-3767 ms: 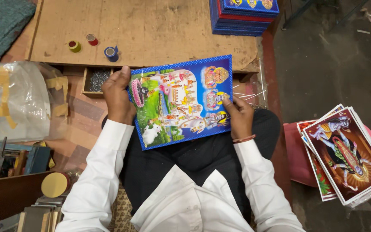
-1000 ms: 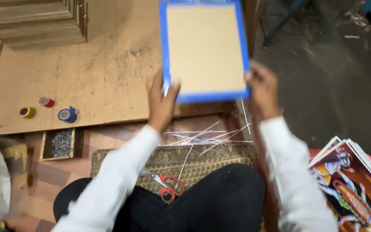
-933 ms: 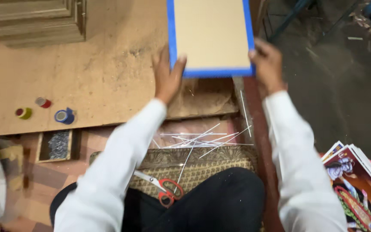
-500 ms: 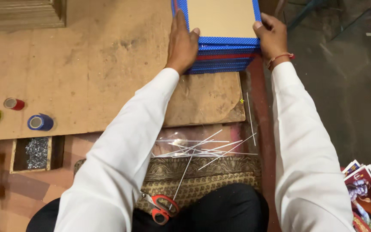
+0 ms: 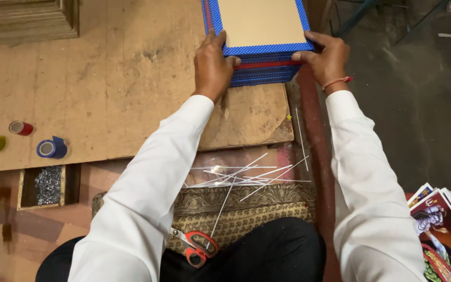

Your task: The person sits on the floor and assembles picture frames by applying blue patterned tape to the edges of printed images mounted on cardboard. They use scissors to trim excess tape and plastic film, then stack the finished frames.

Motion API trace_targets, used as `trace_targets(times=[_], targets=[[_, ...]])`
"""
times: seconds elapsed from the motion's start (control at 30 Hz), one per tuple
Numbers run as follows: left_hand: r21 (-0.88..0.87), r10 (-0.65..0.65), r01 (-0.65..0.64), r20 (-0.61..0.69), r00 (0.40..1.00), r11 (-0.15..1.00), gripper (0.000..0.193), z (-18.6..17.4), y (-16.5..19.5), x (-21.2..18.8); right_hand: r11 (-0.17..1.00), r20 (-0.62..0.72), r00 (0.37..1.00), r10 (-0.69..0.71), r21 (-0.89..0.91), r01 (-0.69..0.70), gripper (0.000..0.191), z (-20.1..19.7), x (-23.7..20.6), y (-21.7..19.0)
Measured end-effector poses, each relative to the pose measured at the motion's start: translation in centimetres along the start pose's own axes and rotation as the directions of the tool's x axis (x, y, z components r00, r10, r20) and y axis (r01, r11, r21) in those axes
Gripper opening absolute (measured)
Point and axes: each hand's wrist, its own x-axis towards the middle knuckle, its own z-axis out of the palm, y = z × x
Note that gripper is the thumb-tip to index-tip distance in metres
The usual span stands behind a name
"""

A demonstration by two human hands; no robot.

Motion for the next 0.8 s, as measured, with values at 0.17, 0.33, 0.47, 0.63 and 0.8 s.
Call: trace_targets(times=[0.17,0.33,0.47,0.63,0.8], targets=[[-0.055,-0.184,0.189,0.090,0.979,0.980,0.064,-0.7,0.3,0.5,0.992,-0.012,0.998,-0.057,-0.110,0.055,0.055,0.0,0.2,0.5],[-0.064,-0.172,0.179,0.098,0.980,0.982,0.061,-0.9,0.4,0.6,0.991,0.001,0.999,-0.053,-0.127,0.053,0.055,-0.2,0.4,0.6],[-0.082,-0.132,0.139,0.088,0.987,0.987,0.065,-1.2,0.3,0.3,0.992,0.039,0.999,-0.029,-0.118,0.033,0.060,-0.4,0.4,0.4],[-0.094,0.007,-0.009,-0.022,1.000,0.996,0.083,-2.9,-0.3,-1.7,0.987,0.089,0.992,0.086,0.125,-0.097,0.090,-0.9,0.3,-0.3],[-0.094,-0.060,0.078,0.176,0.982,0.993,0.047,-9.9,-2.1,-11.4,0.985,-0.072,0.987,0.147,0.099,-0.140,0.075,-1.3,-3.9,-2.4]])
